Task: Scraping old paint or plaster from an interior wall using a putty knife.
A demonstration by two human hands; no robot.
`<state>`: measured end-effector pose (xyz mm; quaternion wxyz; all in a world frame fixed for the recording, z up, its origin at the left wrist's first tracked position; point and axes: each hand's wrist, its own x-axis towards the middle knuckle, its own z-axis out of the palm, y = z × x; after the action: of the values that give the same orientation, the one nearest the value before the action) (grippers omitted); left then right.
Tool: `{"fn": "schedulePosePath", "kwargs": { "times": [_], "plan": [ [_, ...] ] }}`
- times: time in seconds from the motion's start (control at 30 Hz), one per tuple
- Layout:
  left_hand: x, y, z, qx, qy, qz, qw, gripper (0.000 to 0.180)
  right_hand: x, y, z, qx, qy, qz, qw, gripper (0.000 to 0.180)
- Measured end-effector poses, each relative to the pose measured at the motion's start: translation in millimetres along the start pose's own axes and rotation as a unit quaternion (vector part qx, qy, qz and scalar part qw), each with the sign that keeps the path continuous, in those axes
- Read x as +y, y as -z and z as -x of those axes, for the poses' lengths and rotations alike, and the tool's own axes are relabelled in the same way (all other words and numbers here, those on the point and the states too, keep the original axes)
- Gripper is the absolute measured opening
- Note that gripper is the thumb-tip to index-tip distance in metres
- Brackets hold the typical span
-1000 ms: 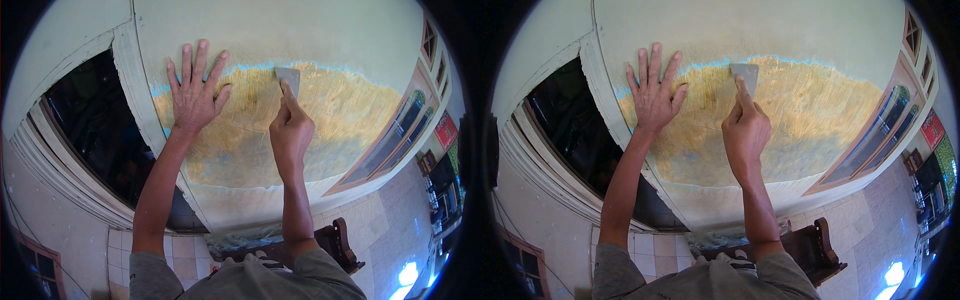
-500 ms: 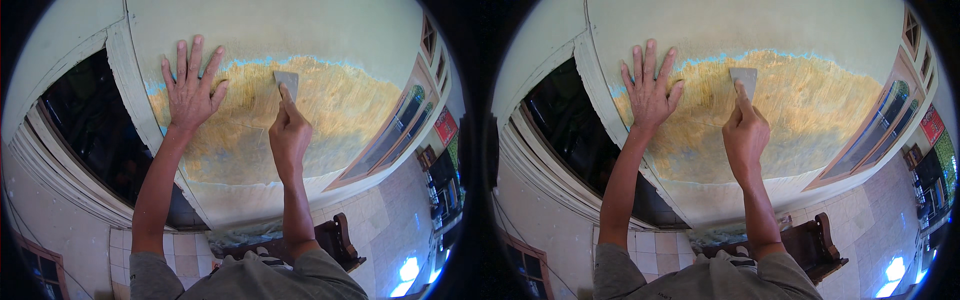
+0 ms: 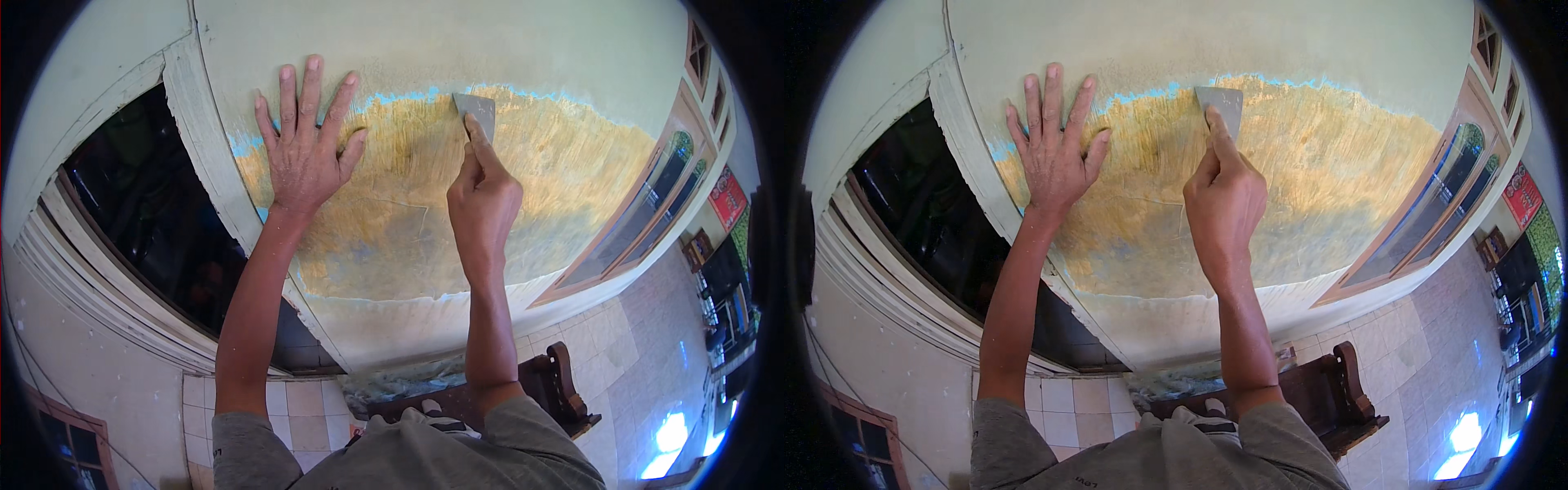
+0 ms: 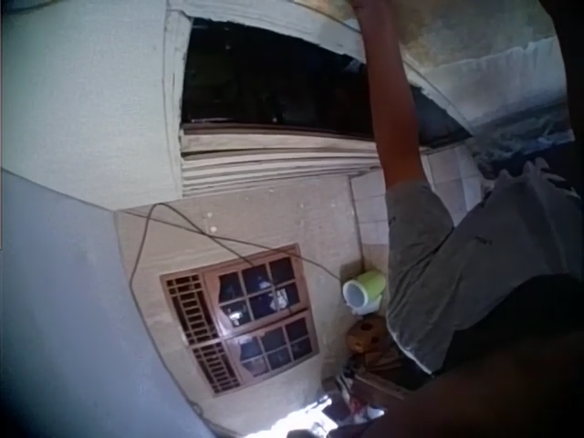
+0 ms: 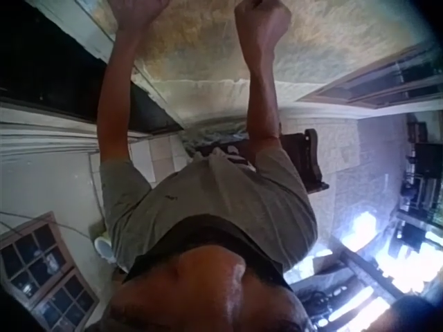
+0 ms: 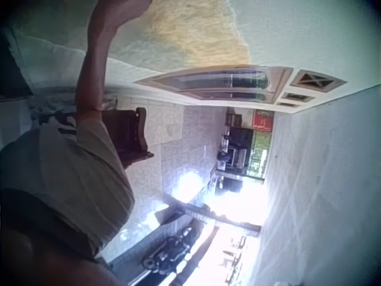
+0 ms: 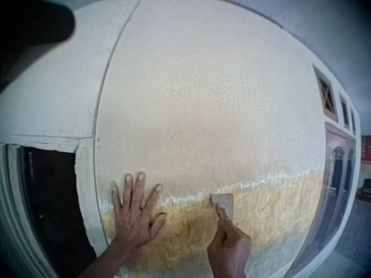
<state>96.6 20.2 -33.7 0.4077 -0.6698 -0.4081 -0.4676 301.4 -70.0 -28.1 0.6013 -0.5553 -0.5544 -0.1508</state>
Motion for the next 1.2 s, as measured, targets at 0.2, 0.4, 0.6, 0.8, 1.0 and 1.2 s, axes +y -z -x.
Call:
{"fn": "schedulePosePath", "kwargs": {
  "times": [0.2, 0.4, 0.6, 0.8, 1.0, 1.2],
  "plan": [
    [3.9, -3.2, -0.5, 0.003, 0.001, 0.001, 1.0, 0.065, 23.3, -3.0, 18.8, -0.001, 0.004, -0.024, 1.0, 0.041],
    [6.1, -5.7, -0.7, 0.019, -0.009, 0.015, 1.0, 0.065, 16.3, 2.0, -0.9, -0.008, 0.01, 0.005, 1.0, 0.041],
    [9.1, -10.5, -1.3, 0.011, -0.011, 0.007, 1.0, 0.065, 27.4, -0.4, 3.5, 0.008, 0.008, -0.007, 1.0, 0.042],
    [8.2, -12.8, -0.1, 0.012, -0.004, -0.004, 1.0, 0.067, 37.5, -0.1, 4.3, -0.002, 0.021, -0.002, 1.0, 0.042],
    [10.5, -17.0, 0.0, 0.014, -0.002, 0.005, 1.0, 0.067, 28.9, -0.2, -15.8, 0.02, 0.019, -0.001, 1.0, 0.043],
    [6.9, -16.1, 1.2, 0.016, -0.005, 0.006, 1.0, 0.07, 35.0, -1.9, 7.7, -0.015, 0.006, 0.016, 1.0, 0.045]
  ]
}}
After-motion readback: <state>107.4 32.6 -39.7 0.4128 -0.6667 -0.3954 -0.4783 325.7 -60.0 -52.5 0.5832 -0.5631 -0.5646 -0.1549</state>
